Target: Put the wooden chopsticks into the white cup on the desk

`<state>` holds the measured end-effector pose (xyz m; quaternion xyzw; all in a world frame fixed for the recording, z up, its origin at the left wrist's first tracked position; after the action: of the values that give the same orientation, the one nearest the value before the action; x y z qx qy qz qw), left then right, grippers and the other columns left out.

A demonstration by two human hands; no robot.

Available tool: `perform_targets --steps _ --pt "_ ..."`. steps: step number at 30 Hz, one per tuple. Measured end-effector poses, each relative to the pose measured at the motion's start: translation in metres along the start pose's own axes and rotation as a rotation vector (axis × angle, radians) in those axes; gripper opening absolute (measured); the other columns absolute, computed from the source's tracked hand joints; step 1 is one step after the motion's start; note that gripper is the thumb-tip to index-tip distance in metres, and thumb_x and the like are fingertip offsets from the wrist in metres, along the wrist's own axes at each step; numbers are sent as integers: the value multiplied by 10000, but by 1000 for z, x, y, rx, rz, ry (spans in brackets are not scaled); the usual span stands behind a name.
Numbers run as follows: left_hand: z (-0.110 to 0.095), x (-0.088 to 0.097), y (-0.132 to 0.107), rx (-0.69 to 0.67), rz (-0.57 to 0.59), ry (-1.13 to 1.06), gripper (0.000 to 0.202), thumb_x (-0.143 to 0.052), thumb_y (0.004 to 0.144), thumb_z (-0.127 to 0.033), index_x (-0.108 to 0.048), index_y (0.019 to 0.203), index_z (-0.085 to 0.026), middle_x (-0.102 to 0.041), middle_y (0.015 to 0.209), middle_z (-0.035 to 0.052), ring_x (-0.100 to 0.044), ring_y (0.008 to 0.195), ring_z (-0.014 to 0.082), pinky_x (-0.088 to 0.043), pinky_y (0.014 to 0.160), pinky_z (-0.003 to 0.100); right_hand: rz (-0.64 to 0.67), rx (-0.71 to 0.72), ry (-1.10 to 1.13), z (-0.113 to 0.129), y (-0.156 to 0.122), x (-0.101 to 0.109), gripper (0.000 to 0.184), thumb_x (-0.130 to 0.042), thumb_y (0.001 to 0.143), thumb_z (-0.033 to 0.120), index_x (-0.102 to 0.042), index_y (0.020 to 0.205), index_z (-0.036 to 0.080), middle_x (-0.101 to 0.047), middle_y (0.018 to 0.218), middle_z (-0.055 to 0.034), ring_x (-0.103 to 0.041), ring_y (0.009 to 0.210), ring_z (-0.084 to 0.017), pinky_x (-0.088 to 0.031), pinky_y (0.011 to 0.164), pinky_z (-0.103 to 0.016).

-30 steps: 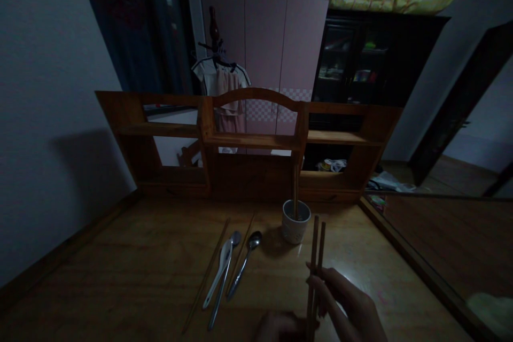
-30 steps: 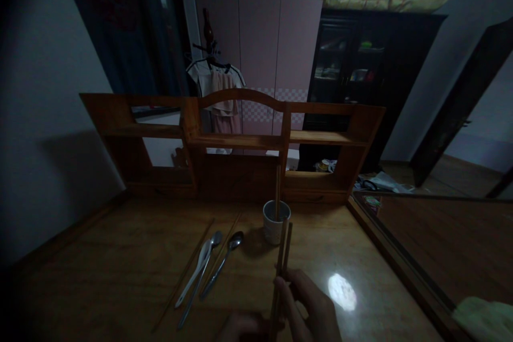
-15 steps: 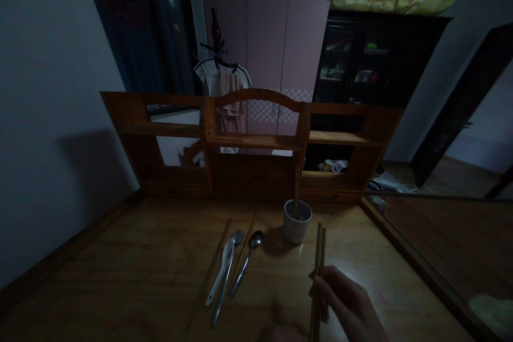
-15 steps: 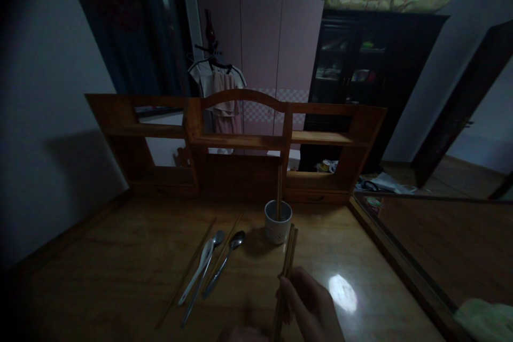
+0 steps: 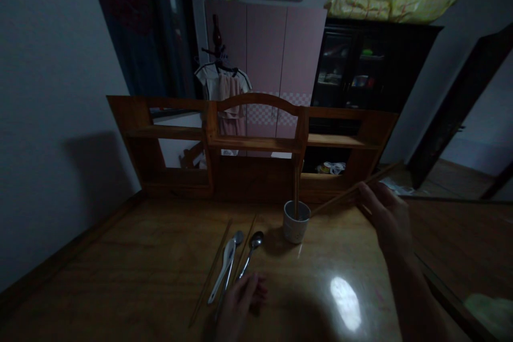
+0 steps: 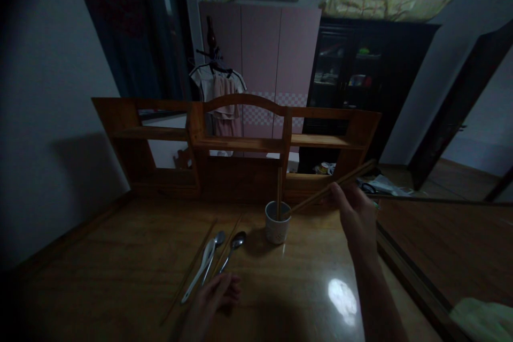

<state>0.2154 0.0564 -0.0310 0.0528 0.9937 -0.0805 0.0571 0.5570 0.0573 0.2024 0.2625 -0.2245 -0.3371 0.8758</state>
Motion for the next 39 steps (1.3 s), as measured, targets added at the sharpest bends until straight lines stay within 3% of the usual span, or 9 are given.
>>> perform_targets --steps 4,8,11,18,29,39 --pt "9 -6 -5 -39 41 36 575 -608 747 -681 -736 846 -129 -734 728 71 -683 660 191 -549 610 276 94 5 -69 -17 25 -48 348 -573 849 545 -607 777 206 -702 760 -69 -677 746 -247 -506 650 -312" --pt "12 -10 -6 -86 66 112 601 -546 775 -706 -732 867 -143 -723 729 56 -674 643 183 -551 625 277 275 -32 -44 -37 14 -94 370 -578 823 576 -600 761 212 -722 676 -68 -701 634 -248 -519 551 -295" --pt "16 -11 -2 -80 83 156 622 -493 796 -723 -725 873 -151 -720 724 53 -674 629 180 -547 613 274 345 -48 -61 -47 2 -109 369 -606 802 568 -579 681 221 -721 635 -64 -706 620 -251 -502 530 -284" --pt "17 -20 0 -66 170 275 605 -440 839 -699 -719 879 -164 -713 727 56 -675 631 180 -540 618 269 422 -84 -94 -59 -5 -121 332 -574 825 523 -601 700 217 -734 648 -56 -710 622 -240 -513 556 -289" --pt "15 -21 -1 -98 147 318 607 -430 843 -697 -715 875 -162 -703 714 55 -664 626 176 -523 598 250 424 -85 -160 -68 3 -123 318 -572 819 493 -614 677 212 -726 625 -48 -698 614 -232 -473 557 -280" --pt "13 -24 -3 -108 213 365 567 -417 881 -643 -710 901 -158 -713 763 67 -676 677 179 -536 635 254 461 -105 -127 -76 4 -128 321 -574 814 505 -628 711 206 -726 625 -52 -705 622 -232 -501 577 -283"
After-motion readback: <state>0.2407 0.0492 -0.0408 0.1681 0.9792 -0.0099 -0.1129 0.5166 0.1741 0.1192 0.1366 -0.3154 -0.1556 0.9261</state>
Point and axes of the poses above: each hand's wrist, its own y-axis towards the middle knuckle, its own x-axis out of the back of the hand, z = x × y, the point moved 8 cm from there along y, towards the middle knuckle
